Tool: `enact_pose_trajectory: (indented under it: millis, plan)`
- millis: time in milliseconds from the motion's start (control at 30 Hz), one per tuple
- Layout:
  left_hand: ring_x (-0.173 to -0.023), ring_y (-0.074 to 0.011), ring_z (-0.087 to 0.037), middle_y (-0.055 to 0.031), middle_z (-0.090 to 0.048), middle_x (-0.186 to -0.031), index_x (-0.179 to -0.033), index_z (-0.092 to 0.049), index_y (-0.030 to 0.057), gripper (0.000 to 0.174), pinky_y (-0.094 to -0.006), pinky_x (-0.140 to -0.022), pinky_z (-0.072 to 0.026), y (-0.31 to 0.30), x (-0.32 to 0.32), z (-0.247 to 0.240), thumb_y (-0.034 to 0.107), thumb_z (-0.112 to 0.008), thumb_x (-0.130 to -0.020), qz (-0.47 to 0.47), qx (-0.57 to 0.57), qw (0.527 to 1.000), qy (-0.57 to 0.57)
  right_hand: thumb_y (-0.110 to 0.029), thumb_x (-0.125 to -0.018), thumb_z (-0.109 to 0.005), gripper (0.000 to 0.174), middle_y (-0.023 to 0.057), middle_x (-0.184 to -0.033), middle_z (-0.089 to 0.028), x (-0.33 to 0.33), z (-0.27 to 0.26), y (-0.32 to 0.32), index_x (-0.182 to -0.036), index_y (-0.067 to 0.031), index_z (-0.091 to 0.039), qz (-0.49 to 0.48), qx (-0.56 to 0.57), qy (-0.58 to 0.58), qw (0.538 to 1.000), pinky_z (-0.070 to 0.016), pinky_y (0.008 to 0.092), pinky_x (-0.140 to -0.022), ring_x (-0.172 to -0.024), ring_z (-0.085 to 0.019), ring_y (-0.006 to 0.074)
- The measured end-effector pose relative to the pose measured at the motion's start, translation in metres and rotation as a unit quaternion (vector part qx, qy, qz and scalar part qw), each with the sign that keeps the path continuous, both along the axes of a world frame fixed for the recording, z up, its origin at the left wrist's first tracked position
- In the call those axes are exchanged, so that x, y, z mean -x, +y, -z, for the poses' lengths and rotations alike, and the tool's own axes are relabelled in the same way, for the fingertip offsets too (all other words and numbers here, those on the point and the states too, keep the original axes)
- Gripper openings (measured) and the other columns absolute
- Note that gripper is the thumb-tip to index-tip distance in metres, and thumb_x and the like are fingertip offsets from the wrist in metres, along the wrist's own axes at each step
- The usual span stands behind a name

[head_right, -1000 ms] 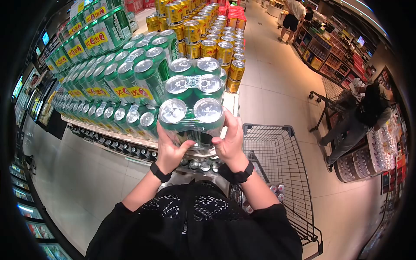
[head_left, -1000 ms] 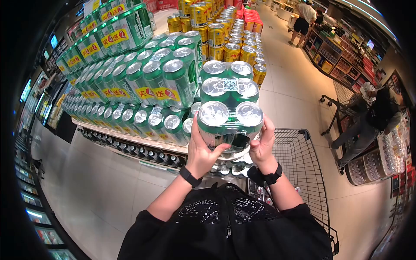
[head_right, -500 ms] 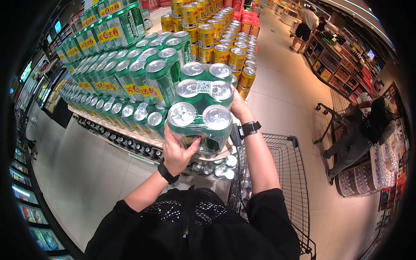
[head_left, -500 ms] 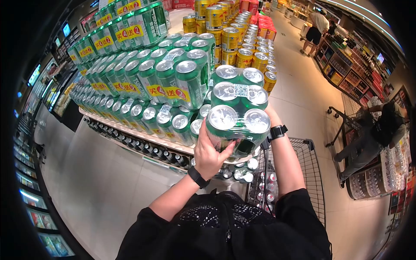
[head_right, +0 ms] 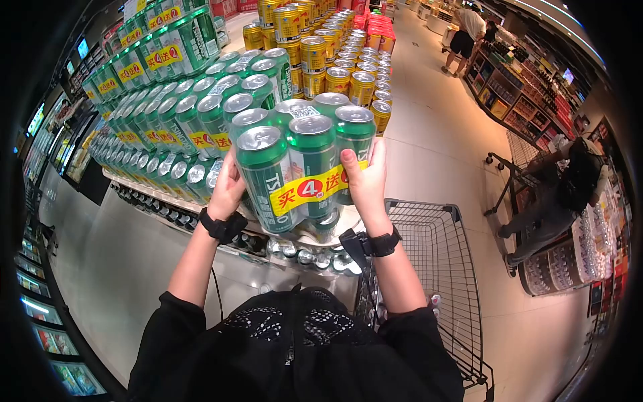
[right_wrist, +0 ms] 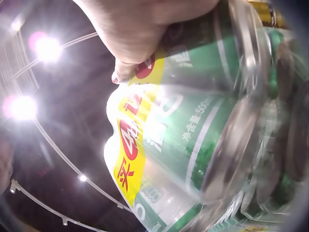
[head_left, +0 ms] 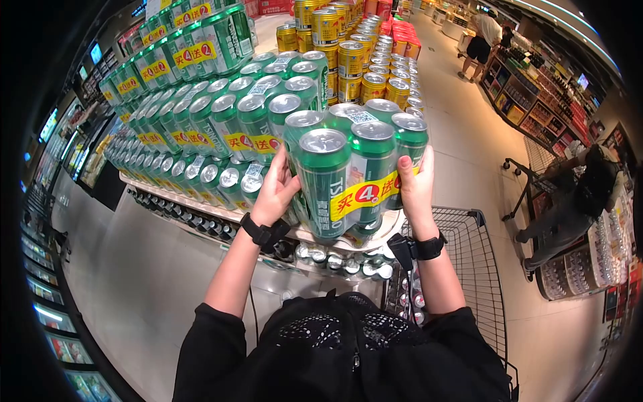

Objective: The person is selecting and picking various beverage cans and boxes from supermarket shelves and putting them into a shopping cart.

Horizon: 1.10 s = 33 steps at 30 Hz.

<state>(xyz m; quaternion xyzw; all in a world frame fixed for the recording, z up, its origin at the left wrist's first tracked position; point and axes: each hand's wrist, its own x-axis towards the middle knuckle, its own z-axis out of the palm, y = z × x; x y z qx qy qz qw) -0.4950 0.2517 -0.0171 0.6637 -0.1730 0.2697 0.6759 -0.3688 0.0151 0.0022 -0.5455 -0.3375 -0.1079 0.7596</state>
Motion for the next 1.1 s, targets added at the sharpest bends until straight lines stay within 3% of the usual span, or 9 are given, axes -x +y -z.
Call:
enact_pose_trajectory:
  millis: [233,433,667,800,833,900,967,1033,1100]
  plan:
    - [-0.14,-0.0192,-0.026,-0.0104,-0.024,-0.154,-0.151,-0.01,-0.0002,0.075,-0.033,-0.115,-0.0193,0.007,-0.005,0.014,-0.007,-0.049,-0.087,-0.019,-0.007,0.999,0.033,-0.056,-0.075,-0.074,0.074,0.0064,-0.102,-0.054,0.01,0.024,0.003,-0.112,-0.0005,-0.043,0.059,-0.008,-0.019,0.998,-0.0454,0.0288,-0.085,-0.096,-0.055,0.0143]
    - [-0.141,-0.02,-0.026,-0.012,-0.025,-0.153,-0.15,-0.013,-0.0017,0.072,-0.0327,-0.115,-0.0197,0.014,-0.008,0.029,-0.006,-0.049,-0.088,-0.059,-0.02,0.998,0.034,-0.059,-0.077,-0.071,0.082,0.0101,-0.113,-0.053,0.021,0.027,-0.002,-0.124,0.0006,-0.038,0.019,0.014,-0.015,1.0,-0.0438,0.0323,-0.092,-0.106,-0.053,0.0178]
    - [-0.12,-0.0258,-0.049,-0.013,-0.046,-0.132,-0.14,-0.039,0.002,0.055,-0.0363,-0.103,-0.0381,-0.022,0.01,0.023,0.005,-0.058,-0.089,-0.332,-0.116,0.936,-0.012,-0.051,-0.078,-0.074,0.084,0.01,-0.12,-0.052,-0.004,0.026,-0.024,-0.133,0.0014,-0.04,-0.059,0.105,-0.057,0.991,-0.0399,0.0358,-0.099,-0.113,-0.052,0.0227]
    - [-0.113,-0.0219,-0.048,-0.0123,-0.048,-0.125,-0.125,-0.048,-0.0019,0.029,-0.0347,-0.098,-0.0382,-0.064,0.038,0.011,0.005,-0.045,-0.097,-0.358,-0.08,0.928,-0.06,-0.053,-0.07,-0.078,0.086,0.0113,-0.122,-0.049,-0.01,0.027,-0.026,-0.129,0.0025,-0.046,-0.028,0.115,-0.076,0.99,-0.0381,0.0368,-0.1,-0.117,-0.049,0.0242]
    - [-0.114,-0.0241,-0.047,-0.0131,-0.048,-0.124,-0.126,-0.045,-0.0033,0.036,-0.0366,-0.101,-0.0359,-0.07,0.042,0.017,0.019,-0.05,-0.098,-0.324,-0.027,0.946,-0.005,-0.054,-0.07,-0.079,0.088,0.0111,-0.122,-0.049,-0.009,0.029,-0.024,-0.128,0.0027,-0.045,-0.036,0.102,-0.067,0.992,-0.0383,0.0366,-0.1,-0.117,-0.049,0.0238]
    - [-0.116,-0.0295,-0.045,-0.0163,-0.043,-0.125,-0.13,-0.037,-0.0051,0.065,-0.0398,-0.102,-0.0337,-0.077,0.038,0.019,0.035,-0.067,-0.088,-0.281,-0.04,0.956,-0.07,-0.056,-0.068,-0.079,0.091,0.0107,-0.123,-0.048,-0.012,0.033,-0.02,-0.128,0.0033,-0.045,-0.052,0.075,-0.052,0.994,-0.0387,0.0362,-0.099,-0.116,-0.049,0.0231]
    - [-0.119,-0.0342,-0.041,-0.0198,-0.038,-0.127,-0.133,-0.029,-0.0065,0.097,-0.0435,-0.103,-0.0322,-0.084,0.033,0.011,0.043,-0.083,-0.069,-0.342,-0.142,0.928,-0.042,-0.056,-0.065,-0.082,0.099,0.01,-0.123,-0.047,-0.008,0.038,-0.014,-0.132,0.0026,-0.039,-0.074,0.039,-0.006,0.996,-0.0396,0.0354,-0.099,-0.117,-0.049,0.0209]
    - [-0.118,-0.0362,-0.04,-0.021,-0.037,-0.124,-0.129,-0.032,-0.0057,0.102,-0.0468,-0.102,-0.033,-0.089,0.025,0.009,0.038,-0.09,-0.058,-0.389,-0.144,0.909,-0.032,-0.054,-0.064,-0.084,0.102,0.0103,-0.124,-0.049,0.0,0.035,-0.009,-0.134,0.0015,-0.035,-0.071,0.008,0.019,0.997,-0.0407,0.0354,-0.099,-0.115,-0.05,0.0202]
    - [-0.123,-0.0261,-0.04,-0.0167,-0.034,-0.132,-0.138,-0.018,-0.0057,0.111,-0.0378,-0.105,-0.0328,-0.084,0.02,0.015,0.024,-0.091,-0.061,-0.406,-0.196,0.891,-0.04,-0.053,-0.066,-0.084,0.097,0.01,-0.122,-0.051,-0.002,0.039,-0.006,-0.131,0.0015,-0.037,-0.057,-0.015,0.002,0.998,-0.0419,0.0348,-0.097,-0.112,-0.052,0.0197]
